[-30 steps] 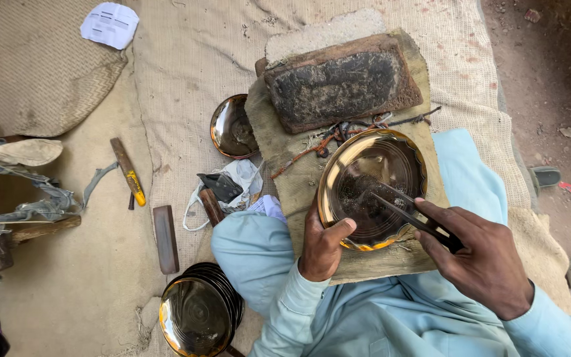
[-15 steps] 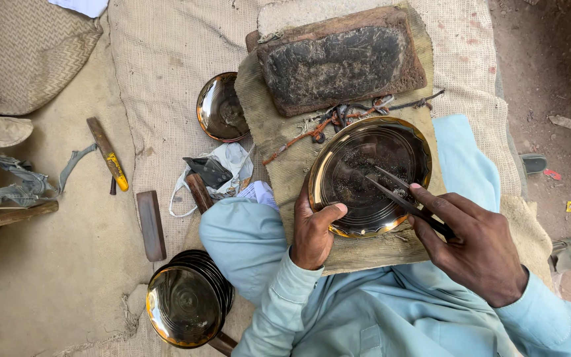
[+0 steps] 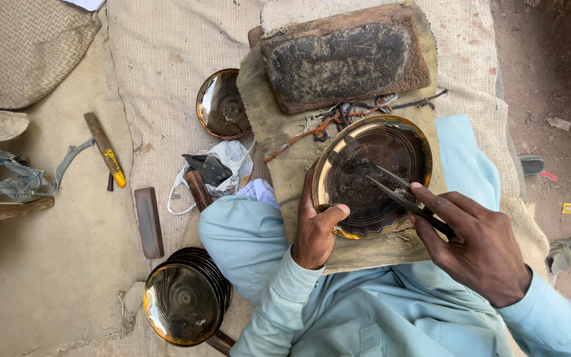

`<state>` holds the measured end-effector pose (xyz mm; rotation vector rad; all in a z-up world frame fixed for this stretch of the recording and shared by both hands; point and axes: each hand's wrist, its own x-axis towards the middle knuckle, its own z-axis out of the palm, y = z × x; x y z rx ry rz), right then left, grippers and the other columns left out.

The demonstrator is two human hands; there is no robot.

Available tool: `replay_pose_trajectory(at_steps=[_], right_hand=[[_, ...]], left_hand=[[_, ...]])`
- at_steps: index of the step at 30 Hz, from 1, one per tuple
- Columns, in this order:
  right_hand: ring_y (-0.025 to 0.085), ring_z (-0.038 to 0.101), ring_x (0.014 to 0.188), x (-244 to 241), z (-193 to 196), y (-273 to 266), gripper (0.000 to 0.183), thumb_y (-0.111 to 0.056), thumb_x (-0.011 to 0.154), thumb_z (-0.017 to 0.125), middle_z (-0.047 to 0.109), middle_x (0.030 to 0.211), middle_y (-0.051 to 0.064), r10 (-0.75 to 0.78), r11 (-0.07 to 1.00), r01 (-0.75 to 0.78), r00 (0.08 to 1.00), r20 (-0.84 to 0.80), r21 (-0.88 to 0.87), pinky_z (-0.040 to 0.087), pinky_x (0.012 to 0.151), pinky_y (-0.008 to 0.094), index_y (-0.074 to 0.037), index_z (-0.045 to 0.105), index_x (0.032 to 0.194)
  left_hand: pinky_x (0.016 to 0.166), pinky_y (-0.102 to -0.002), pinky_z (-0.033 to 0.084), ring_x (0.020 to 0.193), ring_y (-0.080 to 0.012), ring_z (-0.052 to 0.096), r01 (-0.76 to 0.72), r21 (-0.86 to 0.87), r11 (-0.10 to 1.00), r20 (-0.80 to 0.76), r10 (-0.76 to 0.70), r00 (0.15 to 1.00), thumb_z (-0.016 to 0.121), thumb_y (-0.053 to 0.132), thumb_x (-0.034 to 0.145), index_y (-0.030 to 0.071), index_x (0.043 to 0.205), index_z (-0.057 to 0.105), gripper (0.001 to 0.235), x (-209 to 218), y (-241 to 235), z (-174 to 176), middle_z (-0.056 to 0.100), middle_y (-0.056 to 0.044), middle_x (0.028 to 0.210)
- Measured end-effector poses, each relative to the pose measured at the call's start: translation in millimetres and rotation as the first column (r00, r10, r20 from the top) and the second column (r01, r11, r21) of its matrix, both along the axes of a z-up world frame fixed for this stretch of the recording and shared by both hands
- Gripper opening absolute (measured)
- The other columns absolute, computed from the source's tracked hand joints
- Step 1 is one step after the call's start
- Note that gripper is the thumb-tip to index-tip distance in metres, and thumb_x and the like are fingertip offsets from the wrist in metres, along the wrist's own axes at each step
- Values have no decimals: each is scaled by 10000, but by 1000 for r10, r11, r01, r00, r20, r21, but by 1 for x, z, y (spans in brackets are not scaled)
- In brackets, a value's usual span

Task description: The person sits on the ground and uses a metal stylus to engrave concentric circles and decorative patterns on brass plates. They repeatedly rotate the plate and adjust their grip to continue the design.

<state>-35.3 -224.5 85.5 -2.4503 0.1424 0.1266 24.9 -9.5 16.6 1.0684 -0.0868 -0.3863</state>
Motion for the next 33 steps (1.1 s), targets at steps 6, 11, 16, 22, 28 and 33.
replay_pose_trajectory(at_steps=[6, 11, 16, 22, 28, 33], right_hand=[[218, 654, 464, 1, 1, 2, 528, -205, 820, 784, 714, 797, 73, 6, 999, -5, 1000, 14, -40, 527, 446, 380, -186, 658, 1332], [228, 655, 493, 2, 3, 2, 542, -152, 793, 752, 709, 794, 82, 31, 999, -29, 997, 65, -40, 526, 465, 384, -171, 662, 1327], [236, 655, 498, 3, 6, 3, 542, -147, 790, 753, 706, 781, 89, 39, 998, -35, 997, 63, -58, 527, 472, 391, -167, 666, 1324], [232, 656, 489, 3, 4, 1, 520, -172, 809, 770, 709, 779, 84, 47, 997, -44, 997, 53, -70, 531, 464, 389, -164, 667, 1319], [229, 622, 473, 4, -4, -9, 552, -181, 824, 731, 709, 825, 85, 236, 950, -207, 966, 101, -233, 523, 447, 391, -136, 637, 1367], [186, 634, 579, 41, 1, -36, 627, -241, 838, 677, 669, 798, 70, 731, 547, -548, 681, 42, -633, 554, 458, 343, -45, 604, 1429]], left_hand=[[1201, -385, 400, 1377, -233, 496, -5, -26, 1000, 24, 6, 1000, 563, 62, 787, 23, 1558, 353, 800, -1, 0, -1, 507, -127, 1462], [1214, -385, 380, 1390, -237, 484, -6, -42, 999, 16, 7, 1000, 566, 60, 794, 22, 1568, 346, 806, -1, 0, -2, 504, -133, 1472], [1227, -379, 370, 1402, -236, 480, -7, -25, 1000, 47, 9, 999, 562, 59, 801, 15, 1570, 347, 800, -1, 0, -2, 501, -132, 1483], [1212, -383, 387, 1380, -243, 492, 5, -14, 1000, 45, -4, 999, 552, 57, 801, 10, 1572, 343, 800, -1, 1, 0, 505, -142, 1468], [1217, -377, 373, 1396, -235, 476, 6, 15, 1000, 54, -7, 999, 551, 46, 797, 12, 1574, 320, 811, -1, 1, -4, 489, -135, 1485], [1210, -373, 383, 1392, -245, 478, 21, 121, 992, 112, -35, 993, 551, 34, 809, 9, 1589, 305, 819, -2, 0, -12, 485, -151, 1484]])
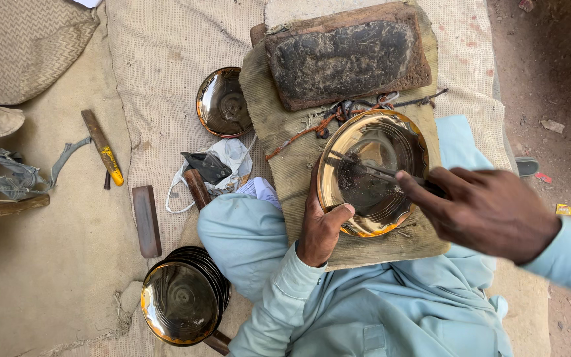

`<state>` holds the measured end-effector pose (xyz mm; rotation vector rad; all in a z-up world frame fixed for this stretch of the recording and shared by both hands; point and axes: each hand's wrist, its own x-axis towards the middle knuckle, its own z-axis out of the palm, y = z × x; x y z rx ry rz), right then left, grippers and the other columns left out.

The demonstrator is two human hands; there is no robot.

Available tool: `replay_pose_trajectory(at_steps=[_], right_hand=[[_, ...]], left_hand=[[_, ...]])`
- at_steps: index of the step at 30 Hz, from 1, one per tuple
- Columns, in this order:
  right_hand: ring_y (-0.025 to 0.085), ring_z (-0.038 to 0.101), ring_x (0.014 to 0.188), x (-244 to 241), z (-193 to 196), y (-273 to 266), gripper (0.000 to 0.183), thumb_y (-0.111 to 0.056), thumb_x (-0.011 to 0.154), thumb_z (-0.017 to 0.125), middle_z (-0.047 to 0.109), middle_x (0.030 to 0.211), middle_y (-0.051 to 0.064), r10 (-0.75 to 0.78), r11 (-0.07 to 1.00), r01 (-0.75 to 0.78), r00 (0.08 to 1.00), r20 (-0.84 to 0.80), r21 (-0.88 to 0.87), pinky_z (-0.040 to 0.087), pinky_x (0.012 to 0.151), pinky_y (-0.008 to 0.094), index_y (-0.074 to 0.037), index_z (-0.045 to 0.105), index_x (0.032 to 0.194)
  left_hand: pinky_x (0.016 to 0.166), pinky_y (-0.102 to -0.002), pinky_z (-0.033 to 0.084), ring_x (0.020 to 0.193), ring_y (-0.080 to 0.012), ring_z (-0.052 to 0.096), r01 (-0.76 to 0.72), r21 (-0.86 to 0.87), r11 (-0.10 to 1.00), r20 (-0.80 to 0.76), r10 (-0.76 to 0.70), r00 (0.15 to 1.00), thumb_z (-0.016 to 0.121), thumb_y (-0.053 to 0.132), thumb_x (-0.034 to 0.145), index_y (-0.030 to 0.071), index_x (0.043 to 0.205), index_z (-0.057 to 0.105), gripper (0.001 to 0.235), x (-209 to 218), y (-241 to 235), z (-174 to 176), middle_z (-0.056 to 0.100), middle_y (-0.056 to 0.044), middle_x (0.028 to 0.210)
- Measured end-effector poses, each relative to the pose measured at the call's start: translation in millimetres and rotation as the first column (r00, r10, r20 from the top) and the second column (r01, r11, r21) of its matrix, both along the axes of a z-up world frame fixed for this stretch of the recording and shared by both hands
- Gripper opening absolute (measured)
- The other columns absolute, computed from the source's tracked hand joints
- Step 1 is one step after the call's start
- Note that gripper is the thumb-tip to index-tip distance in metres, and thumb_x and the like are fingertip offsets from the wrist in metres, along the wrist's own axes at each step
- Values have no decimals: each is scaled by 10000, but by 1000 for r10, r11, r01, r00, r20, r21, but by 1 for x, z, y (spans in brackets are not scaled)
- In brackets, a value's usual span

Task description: The person sits on the ground and uses a metal stylus to engrave concentric circles and decorative patterns on brass plates. They repeatedly rotate the plate and adjust their grip to continue the design.

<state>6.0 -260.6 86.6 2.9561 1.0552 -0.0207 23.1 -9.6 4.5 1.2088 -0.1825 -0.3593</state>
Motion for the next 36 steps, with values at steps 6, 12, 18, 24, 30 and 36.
replay_pose_trajectory(at_steps=[6, 12, 18, 24, 30, 36], right_hand=[[183, 601, 541, 67, 24, 5, 235, -132, 934, 626, 612, 723, 86, 649, 621, -612, 752, -118, -489, 555, 453, 333, 8, 657, 1119], [177, 596, 645, 102, 40, 36, 176, -120, 949, 628, 592, 779, 29, 742, 388, -741, 604, -291, -548, 535, 459, 354, 38, 671, 886], [216, 725, 720, 106, 45, 27, 407, -311, 1006, 532, 660, 988, 98, 490, 569, -532, 832, -261, -627, 610, 499, 311, -74, 587, 1333], [182, 718, 585, 59, 43, 27, 637, -587, 996, 464, 735, 928, 77, -358, 817, 19, 800, -481, -577, 629, 612, 342, -213, 460, 1512], [265, 693, 490, 40, 37, 49, 468, -411, 1101, 470, 738, 704, 149, -578, 806, 448, 458, -675, -386, 592, 564, 404, -46, 728, 961], [244, 661, 624, 65, 65, 47, 226, -331, 1001, 553, 684, 746, 66, -343, 781, 53, 868, -358, -622, 567, 597, 408, -149, 625, 1114]], left_hand=[[1135, -384, 459, 1330, -253, 525, -1, -44, 999, -61, -1, 998, 550, 36, 790, 15, 1585, 266, 844, -1, -2, -1, 501, -165, 1439], [1162, -387, 438, 1328, -265, 517, -7, 1, 1000, -42, 7, 999, 552, 36, 797, -9, 1588, 286, 837, -1, -1, -1, 503, -170, 1439], [1196, -370, 400, 1392, -244, 474, -9, -82, 997, -53, 5, 999, 546, 24, 784, 1, 1600, 242, 871, -1, -1, -7, 458, -148, 1495], [1217, -372, 393, 1402, -245, 470, -1, -78, 997, 8, 1, 1000, 546, 8, 807, -10, 1619, 227, 873, -1, -1, -11, 446, -165, 1517], [1210, -367, 408, 1385, -243, 482, 9, -97, 995, 20, -7, 1000, 530, -6, 811, -2, 1629, 192, 885, -3, -2, -15, 441, -164, 1515], [1226, -375, 414, 1400, -254, 489, 14, -126, 992, 84, -4, 996, 521, -10, 814, -25, 1630, 240, 863, -1, -5, -15, 467, -176, 1501]])
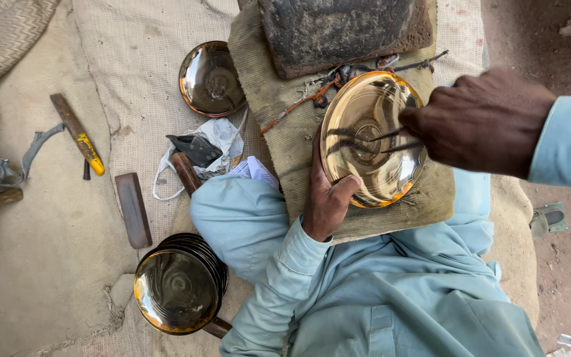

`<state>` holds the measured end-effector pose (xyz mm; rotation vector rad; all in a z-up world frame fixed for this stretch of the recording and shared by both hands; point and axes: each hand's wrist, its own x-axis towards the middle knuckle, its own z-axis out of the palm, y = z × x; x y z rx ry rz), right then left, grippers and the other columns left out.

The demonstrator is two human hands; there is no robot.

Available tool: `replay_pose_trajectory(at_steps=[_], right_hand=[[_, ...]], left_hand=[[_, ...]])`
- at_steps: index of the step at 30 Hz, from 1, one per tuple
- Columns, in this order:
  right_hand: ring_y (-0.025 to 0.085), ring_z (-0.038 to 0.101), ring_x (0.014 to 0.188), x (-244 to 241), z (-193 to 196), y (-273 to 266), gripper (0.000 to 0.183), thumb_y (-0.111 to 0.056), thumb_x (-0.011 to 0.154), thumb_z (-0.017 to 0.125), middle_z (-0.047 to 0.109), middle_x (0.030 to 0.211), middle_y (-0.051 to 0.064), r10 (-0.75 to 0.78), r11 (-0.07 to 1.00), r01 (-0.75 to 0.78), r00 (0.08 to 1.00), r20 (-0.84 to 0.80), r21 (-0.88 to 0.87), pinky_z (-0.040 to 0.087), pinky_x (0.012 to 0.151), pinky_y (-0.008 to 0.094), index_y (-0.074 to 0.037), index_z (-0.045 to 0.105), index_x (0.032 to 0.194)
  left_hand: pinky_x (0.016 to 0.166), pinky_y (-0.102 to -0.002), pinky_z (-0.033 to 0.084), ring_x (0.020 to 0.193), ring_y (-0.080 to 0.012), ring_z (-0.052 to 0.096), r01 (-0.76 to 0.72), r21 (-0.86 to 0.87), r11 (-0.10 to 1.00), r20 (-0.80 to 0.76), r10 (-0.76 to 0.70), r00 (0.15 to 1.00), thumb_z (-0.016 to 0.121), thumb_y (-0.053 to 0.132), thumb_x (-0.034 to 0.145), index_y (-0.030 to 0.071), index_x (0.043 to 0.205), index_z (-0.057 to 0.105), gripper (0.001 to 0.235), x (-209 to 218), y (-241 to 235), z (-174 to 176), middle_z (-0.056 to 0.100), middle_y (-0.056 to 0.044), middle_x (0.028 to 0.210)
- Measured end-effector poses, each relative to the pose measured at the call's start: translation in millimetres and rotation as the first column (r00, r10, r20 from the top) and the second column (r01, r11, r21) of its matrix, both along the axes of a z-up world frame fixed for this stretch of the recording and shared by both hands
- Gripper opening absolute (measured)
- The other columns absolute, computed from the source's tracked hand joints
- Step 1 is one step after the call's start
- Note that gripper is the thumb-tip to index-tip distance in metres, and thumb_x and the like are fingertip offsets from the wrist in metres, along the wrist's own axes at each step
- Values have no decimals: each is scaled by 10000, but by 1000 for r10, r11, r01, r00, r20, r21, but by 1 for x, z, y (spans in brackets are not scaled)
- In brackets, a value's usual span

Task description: The person sits on the ground and uses a metal stylus to engrave concentric circles and decorative patterns on brass plates. They repeatedly rotate the plate and adjust their grip to continue the design.

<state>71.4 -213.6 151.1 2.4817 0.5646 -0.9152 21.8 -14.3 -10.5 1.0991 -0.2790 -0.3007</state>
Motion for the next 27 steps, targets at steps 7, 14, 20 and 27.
replay_pose_trajectory(at_steps=[7, 14, 20, 27], right_hand=[[296, 723, 819, -2, 17, 18, 647, -285, 780, 721, 733, 850, 110, -177, 860, 182, 983, -56, 478, 592, 767, 469, -177, 574, 1401], [293, 771, 937, -1, 6, 19, 465, -220, 910, 639, 782, 1047, 123, -429, 724, 505, 863, -267, 470, 607, 900, 419, -204, 640, 1375], [322, 780, 907, -3, 5, 35, 424, -207, 940, 603, 777, 1036, 179, -556, 653, 625, 779, -290, 428, 610, 890, 438, -151, 649, 1358], [364, 755, 828, -16, 6, 56, 418, -136, 874, 634, 750, 859, 230, -491, 746, 556, 831, -261, 367, 609, 785, 483, -117, 660, 1290]], left_hand=[[1189, -372, 414, 1350, -246, 494, -16, -15, 1000, 31, 16, 999, 518, 2, 785, -9, 1610, 253, 867, 3, -1, 12, 474, -168, 1469], [1175, -369, 417, 1332, -247, 500, -10, 28, 1000, -13, 10, 1000, 493, 7, 778, -19, 1583, 263, 838, 1, 1, 21, 481, -169, 1449], [1179, -385, 426, 1343, -267, 501, 0, 5, 1000, -7, 0, 1000, 488, 33, 791, -20, 1601, 236, 851, -1, 0, 21, 471, -185, 1464], [1198, -396, 408, 1380, -278, 478, -10, 9, 1000, -24, 10, 1000, 484, 35, 785, -24, 1609, 209, 870, -1, 0, 18, 441, -198, 1500]])
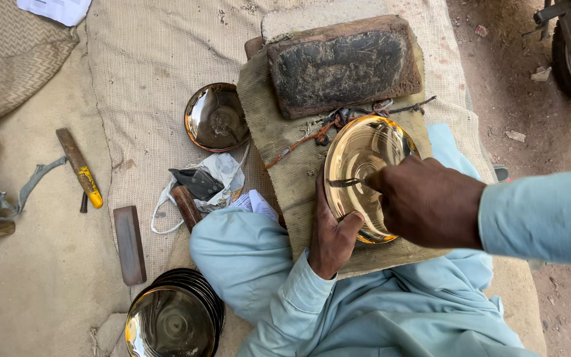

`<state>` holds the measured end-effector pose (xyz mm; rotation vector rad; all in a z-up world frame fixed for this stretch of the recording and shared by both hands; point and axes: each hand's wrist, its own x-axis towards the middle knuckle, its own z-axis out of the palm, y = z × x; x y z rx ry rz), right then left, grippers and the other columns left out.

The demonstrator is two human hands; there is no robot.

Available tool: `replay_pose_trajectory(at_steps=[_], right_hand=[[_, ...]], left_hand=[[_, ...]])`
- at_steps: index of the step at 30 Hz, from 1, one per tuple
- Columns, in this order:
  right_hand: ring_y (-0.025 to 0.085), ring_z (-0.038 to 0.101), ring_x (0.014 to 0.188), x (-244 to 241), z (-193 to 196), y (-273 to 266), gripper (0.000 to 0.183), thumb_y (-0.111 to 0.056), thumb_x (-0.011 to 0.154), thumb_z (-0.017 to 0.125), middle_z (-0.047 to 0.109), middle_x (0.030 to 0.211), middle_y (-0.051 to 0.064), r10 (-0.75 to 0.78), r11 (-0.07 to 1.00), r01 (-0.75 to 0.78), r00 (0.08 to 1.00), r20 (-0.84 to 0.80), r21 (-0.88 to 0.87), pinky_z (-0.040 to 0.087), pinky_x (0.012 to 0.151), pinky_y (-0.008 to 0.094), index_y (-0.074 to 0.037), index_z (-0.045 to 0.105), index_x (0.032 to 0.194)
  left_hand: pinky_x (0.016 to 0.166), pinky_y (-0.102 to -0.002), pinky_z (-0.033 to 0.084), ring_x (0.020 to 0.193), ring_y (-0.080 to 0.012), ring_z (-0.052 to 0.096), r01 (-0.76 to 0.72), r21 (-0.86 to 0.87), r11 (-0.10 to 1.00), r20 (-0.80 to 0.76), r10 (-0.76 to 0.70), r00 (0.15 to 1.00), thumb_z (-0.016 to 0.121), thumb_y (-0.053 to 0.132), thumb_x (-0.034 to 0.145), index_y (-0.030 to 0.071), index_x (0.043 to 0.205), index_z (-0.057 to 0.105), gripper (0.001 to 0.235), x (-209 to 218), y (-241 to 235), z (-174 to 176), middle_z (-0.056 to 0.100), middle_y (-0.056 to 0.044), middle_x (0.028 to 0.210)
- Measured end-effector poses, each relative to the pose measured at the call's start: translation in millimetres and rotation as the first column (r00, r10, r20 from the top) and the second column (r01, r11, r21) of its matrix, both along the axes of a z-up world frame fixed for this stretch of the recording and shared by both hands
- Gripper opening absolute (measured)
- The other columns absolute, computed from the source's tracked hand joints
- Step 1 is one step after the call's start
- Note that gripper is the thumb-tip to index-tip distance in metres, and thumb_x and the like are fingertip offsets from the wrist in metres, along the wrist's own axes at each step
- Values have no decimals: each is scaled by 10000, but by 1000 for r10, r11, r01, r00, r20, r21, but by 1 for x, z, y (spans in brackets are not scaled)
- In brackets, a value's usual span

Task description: The person sits on the ground and uses a metal stylus to engrave concentric circles and decorative patterns on brass plates. They repeatedly rotate the plate and adjust their grip to continue the design.

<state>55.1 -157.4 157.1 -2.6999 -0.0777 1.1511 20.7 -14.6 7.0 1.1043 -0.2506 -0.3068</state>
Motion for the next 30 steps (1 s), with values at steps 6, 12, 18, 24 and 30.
replay_pose_trajectory(at_steps=[6, 12, 18, 24, 30], right_hand=[[244, 690, 596, -33, -24, -35, 740, -185, 863, 604, 623, 968, 187, 616, 777, -584, 783, 91, -234, 581, 518, 384, -19, 405, 1556], [164, 574, 582, 9, -37, -80, 482, -153, 1068, 417, 537, 989, 204, 992, 33, -905, 82, -99, -424, 550, 410, 324, 54, 326, 1493], [211, 446, 676, 50, -14, -54, 351, -239, 1077, 516, 420, 1010, 147, 940, -173, -910, -39, -338, -377, 466, 491, 347, 9, 730, 949], [148, 572, 674, 13, -8, -45, 332, -138, 1132, 445, 564, 964, 139, 951, 185, -868, 276, -139, -461, 510, 542, 343, -37, 735, 1007], [56, 652, 667, -41, -34, -110, 639, -287, 947, 591, 609, 1074, -136, 348, 937, -344, 933, 86, -64, 578, 637, 282, -535, 399, 1504]], left_hand=[[1188, -393, 414, 1364, -274, 490, -12, 18, 1000, -18, 13, 1000, 480, 21, 775, -31, 1606, 208, 876, 1, 0, 0, 453, -194, 1488], [1208, -375, 408, 1374, -265, 498, -28, 93, 995, 36, 24, 999, 488, -4, 801, -39, 1605, 242, 841, 0, 1, 1, 471, -190, 1486], [1150, -376, 428, 1303, -245, 519, -20, 11, 1000, -80, 21, 997, 514, -2, 789, -23, 1581, 249, 836, -2, -2, -4, 473, -182, 1439], [1145, -362, 503, 1281, -253, 660, -313, 369, 875, 311, 201, 929, 544, 114, 1121, -15, 1448, 581, 354, -22, 49, -29, 600, -145, 1405], [857, -414, 619, 1081, -263, 700, -718, 409, 564, -338, 824, 455, 544, 308, 966, 57, 1381, 489, 488, -109, 251, -59, 675, -129, 1236]])
